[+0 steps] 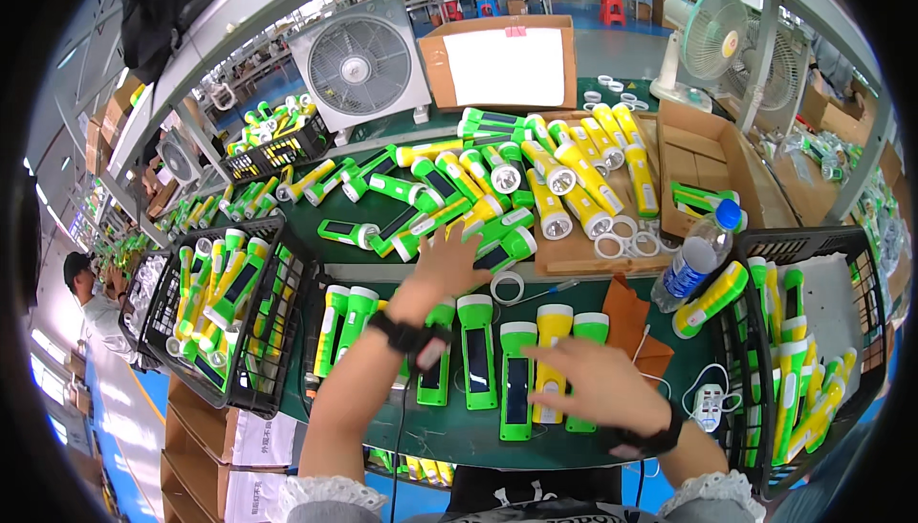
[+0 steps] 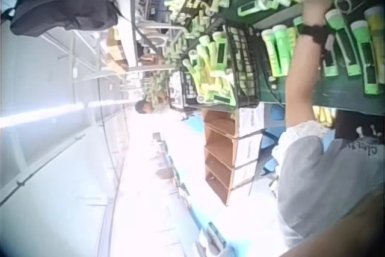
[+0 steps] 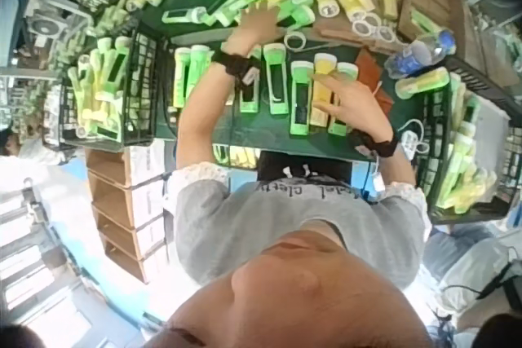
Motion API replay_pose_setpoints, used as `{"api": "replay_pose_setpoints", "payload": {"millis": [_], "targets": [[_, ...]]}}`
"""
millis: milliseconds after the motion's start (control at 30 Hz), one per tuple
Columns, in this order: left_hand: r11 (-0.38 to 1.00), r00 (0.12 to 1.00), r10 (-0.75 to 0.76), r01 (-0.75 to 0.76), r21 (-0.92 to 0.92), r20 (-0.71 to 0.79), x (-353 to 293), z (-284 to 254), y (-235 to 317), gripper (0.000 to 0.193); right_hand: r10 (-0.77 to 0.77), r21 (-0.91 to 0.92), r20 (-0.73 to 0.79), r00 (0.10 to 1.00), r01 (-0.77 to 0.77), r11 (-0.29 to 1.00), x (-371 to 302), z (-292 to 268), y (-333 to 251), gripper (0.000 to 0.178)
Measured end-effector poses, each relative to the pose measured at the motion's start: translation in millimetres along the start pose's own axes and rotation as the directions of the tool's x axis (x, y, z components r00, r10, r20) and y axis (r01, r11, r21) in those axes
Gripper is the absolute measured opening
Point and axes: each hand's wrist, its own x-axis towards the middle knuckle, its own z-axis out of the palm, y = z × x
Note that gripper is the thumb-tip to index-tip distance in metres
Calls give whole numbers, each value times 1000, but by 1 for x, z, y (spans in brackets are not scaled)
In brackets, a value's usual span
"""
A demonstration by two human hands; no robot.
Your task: Assembling and checking the functionality of solar-powered flashlights at a factory station.
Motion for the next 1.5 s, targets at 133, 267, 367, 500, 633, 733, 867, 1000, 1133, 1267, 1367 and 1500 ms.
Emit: {"api": "replay_pose_setpoints", "payload": {"millis": [133, 267, 367, 500, 633, 733, 867, 1000, 1133, 1267, 1367, 1500], "targets": [[977, 981, 35, 7, -212, 192, 71, 13, -7, 84, 44, 235, -47, 998, -31, 972, 87, -11, 59, 40], [991, 991, 125, -127, -48, -42, 85, 14, -17, 89, 253, 128, 72, 965, -261, 957, 157, -4, 96, 37], [968, 985, -99, 63, -244, -138, 81, 34, -59, 98, 304, 181, 289, 908, -364, 914, 186, 23, 97, 39], [969, 993, -117, 119, -217, 23, 86, 7, -44, 95, 480, 790, 452, 752, -587, 175, 183, 65, 121, 46], [918, 956, -249, 284, -276, 154, 98, 10, -49, 82, 503, 886, 431, 749, -456, -81, 175, 77, 133, 47], [899, 924, -367, 383, -211, 109, 80, 20, -51, 73, 584, 814, 579, 570, -366, -450, 180, 87, 142, 29], [919, 943, -312, 331, -213, 120, 81, 27, -59, 68, 516, 873, 385, 765, -122, -472, 205, 89, 118, 28], [966, 986, -165, 167, -198, 27, 100, 19, -49, 65, 450, 962, 142, 882, -229, 146, 198, 137, 219, 25], [847, 833, -317, 464, -261, 453, 110, -2, -60, 87, 387, 764, 436, 813, -107, -637, 226, 79, 118, 27], [796, 868, -388, 485, -362, 310, 110, 16, -56, 94, 471, 796, 403, 784, -46, -604, 221, 76, 114, 28], [334, 894, -87, 441, -833, 439, 88, 4, -76, 81, 481, 830, 325, 814, -2, -558, 214, 76, 86, 35], [312, 967, -229, -39, -949, -115, 8, -103, -85, 74, 377, 908, 216, 901, -43, -418, 209, 20, 4, 45]]}}
